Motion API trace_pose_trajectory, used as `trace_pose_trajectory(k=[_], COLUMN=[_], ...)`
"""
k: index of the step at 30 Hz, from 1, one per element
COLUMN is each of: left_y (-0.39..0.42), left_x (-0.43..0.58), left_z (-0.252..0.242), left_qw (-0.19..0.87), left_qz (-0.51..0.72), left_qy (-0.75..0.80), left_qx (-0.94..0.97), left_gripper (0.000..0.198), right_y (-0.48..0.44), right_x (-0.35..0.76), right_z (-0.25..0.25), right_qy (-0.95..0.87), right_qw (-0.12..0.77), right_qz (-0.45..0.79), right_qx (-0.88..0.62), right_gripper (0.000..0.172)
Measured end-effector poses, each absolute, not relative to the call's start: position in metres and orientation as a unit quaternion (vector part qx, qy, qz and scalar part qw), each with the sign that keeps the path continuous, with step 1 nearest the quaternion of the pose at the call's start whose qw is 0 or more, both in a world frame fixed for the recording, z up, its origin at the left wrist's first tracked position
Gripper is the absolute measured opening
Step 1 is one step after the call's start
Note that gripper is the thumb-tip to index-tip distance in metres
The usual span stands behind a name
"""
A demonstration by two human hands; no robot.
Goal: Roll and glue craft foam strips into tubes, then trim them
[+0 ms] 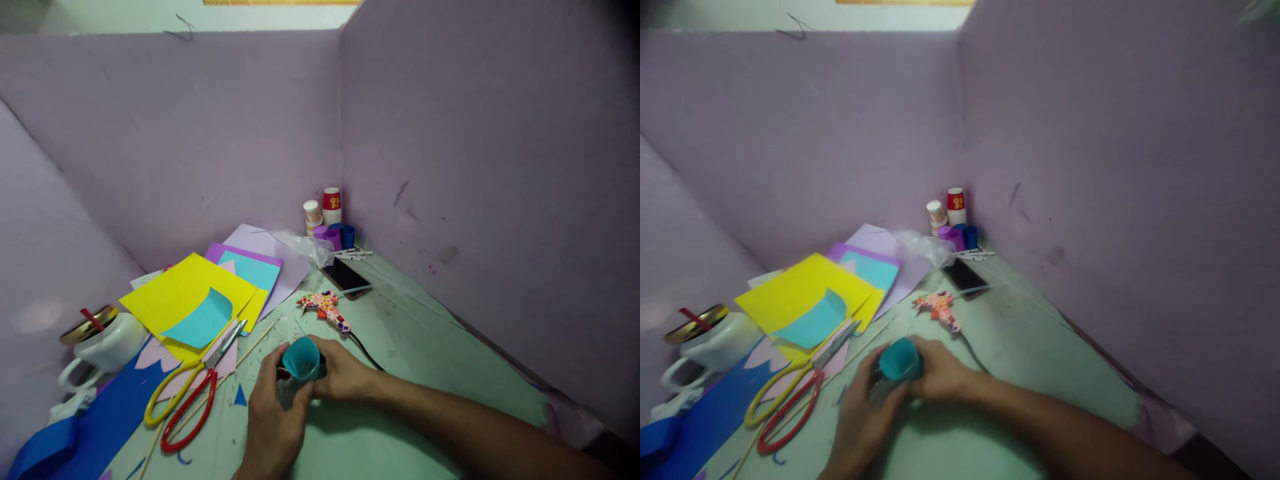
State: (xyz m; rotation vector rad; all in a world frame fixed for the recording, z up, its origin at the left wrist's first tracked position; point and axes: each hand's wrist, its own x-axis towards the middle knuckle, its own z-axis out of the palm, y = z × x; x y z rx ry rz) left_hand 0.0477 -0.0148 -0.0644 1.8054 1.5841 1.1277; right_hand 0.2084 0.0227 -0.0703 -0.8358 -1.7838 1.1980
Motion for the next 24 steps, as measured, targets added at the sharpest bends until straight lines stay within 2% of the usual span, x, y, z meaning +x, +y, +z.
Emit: trace_pose_trajectory(k=[6, 12, 18, 21, 24], left_y=[-0.020, -0.021, -0.019, -0.020, -0.020], left_x=[0.059, 0.059, 0.054, 0.057, 0.061], left_z=[-0.063, -0.063, -0.056, -0.060, -0.071], left_qw=[0.294, 0.262, 0.277, 0.275, 0.227], left_qz=[0.468, 0.456, 0.402, 0.414, 0.452], left_qy=[0.564, 0.580, 0.582, 0.587, 0.590], left_qx=[0.613, 0.622, 0.651, 0.639, 0.630], left_gripper=[0.049, 0.047, 0.049, 0.051, 0.051], right_y=[0.023, 0.022, 0.021, 0.022, 0.024], right_x=[0.208, 0.209, 0.209, 0.208, 0.206], right_z=[-0.072, -0.075, -0.076, -0.079, -0.081], right_qy=[-0.695, -0.700, -0.700, -0.694, -0.694], right_qw=[0.406, 0.396, 0.388, 0.395, 0.400], right_qz=[0.480, 0.488, 0.489, 0.491, 0.492], right_qx=[-0.349, -0.340, -0.346, -0.348, -0.342], right_gripper=[0.038, 0.041, 0.043, 0.042, 0.041])
